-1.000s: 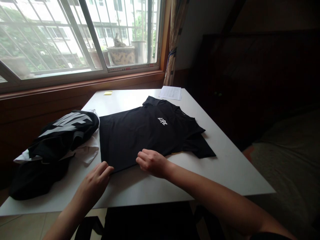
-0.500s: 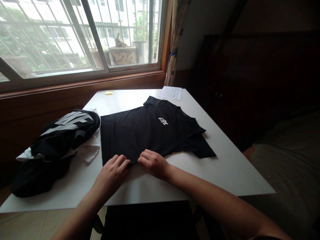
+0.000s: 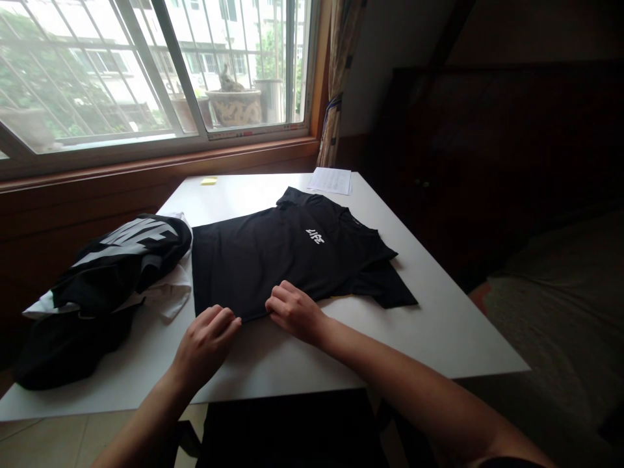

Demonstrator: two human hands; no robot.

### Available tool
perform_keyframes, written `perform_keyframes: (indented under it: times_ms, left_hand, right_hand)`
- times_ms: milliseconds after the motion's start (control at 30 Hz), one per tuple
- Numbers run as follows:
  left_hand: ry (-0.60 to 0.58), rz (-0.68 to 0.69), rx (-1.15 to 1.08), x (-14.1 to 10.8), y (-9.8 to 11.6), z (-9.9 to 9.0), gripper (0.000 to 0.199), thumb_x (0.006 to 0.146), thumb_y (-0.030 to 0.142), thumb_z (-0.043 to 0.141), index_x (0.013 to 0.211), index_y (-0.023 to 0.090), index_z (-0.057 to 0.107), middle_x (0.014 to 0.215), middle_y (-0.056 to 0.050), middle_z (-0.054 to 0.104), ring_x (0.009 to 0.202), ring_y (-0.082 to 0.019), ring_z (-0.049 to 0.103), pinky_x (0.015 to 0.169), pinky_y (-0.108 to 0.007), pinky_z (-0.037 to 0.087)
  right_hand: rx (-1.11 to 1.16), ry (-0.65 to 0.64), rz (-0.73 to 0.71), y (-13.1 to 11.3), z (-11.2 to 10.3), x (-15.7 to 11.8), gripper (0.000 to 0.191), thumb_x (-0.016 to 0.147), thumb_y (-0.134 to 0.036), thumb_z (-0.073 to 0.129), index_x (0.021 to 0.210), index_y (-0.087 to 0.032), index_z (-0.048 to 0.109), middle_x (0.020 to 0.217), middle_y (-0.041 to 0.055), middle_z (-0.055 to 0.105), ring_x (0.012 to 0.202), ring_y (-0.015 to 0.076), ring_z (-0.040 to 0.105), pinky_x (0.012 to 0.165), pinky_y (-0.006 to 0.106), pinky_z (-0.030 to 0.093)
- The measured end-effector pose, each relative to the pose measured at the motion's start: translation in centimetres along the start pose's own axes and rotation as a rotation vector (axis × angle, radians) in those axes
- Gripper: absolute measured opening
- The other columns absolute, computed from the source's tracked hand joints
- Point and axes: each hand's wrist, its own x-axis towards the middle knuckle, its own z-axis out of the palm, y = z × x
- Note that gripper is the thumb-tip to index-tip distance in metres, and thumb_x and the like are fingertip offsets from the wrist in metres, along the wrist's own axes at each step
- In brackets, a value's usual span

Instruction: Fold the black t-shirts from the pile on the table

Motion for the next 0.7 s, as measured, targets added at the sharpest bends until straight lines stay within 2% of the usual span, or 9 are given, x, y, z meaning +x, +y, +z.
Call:
perform_keyframes:
  times_ms: [133,333,500,600,700]
  left_hand:
    - [0.013,-0.027,-0.006,-0.1,-0.4,0.1,0.026,0.098,0.008,0.048,0.08,0.018,0.063,0.079,-0.003,0.056,0.07,-0.016,0.045,0.065,-0.03,0.038]
    - [0.021,-0.091,-0.028,-0.7,-1.2,0.3,0.029,0.099,0.011,0.049,0.073,0.019,0.059,0.078,-0.003,0.054,0.071,-0.016,0.046,0.066,-0.029,0.039]
    - [0.043,-0.137,-0.054,-1.3,-1.7,0.4,0.025,0.098,0.011,0.052,0.075,0.019,0.057,0.079,-0.003,0.053,0.073,-0.016,0.046,0.07,-0.03,0.04]
    - [0.034,-0.134,-0.05,-1.5,-1.7,0.5,0.026,0.098,0.011,0.052,0.074,0.019,0.056,0.078,-0.002,0.053,0.072,-0.016,0.046,0.07,-0.03,0.039]
    - [0.016,-0.134,-0.038,-1.5,-1.7,0.5,0.026,0.098,0.011,0.051,0.074,0.02,0.056,0.078,-0.002,0.053,0.072,-0.016,0.046,0.069,-0.03,0.039]
  right_hand:
    - [0.004,-0.08,0.042,1.0,-1.0,-0.2,0.011,0.088,-0.013,0.066,0.089,-0.02,0.058,0.097,0.0052,0.058,0.092,0.0215,0.05,0.082,0.032,0.042]
    - [0.019,-0.188,0.112,4.1,-2.7,-2.3,0.012,0.087,-0.016,0.071,0.088,-0.02,0.059,0.09,0.0033,0.061,0.086,0.0192,0.054,0.077,0.029,0.042]
    - [0.083,-0.176,0.173,5.9,-3.7,-4.1,0.01,0.088,-0.02,0.073,0.087,-0.019,0.063,0.088,0.003,0.063,0.085,0.018,0.057,0.077,0.028,0.044]
    - [0.157,-0.141,0.172,5.8,-4.2,-4.3,0.009,0.095,-0.026,0.067,0.091,-0.018,0.067,0.091,0.0045,0.064,0.086,0.0175,0.059,0.08,0.028,0.046]
    - [0.19,-0.137,0.151,5.4,-4.2,-4.3,0.011,0.098,-0.025,0.063,0.094,-0.018,0.07,0.095,0.0056,0.065,0.089,0.0169,0.061,0.082,0.028,0.047]
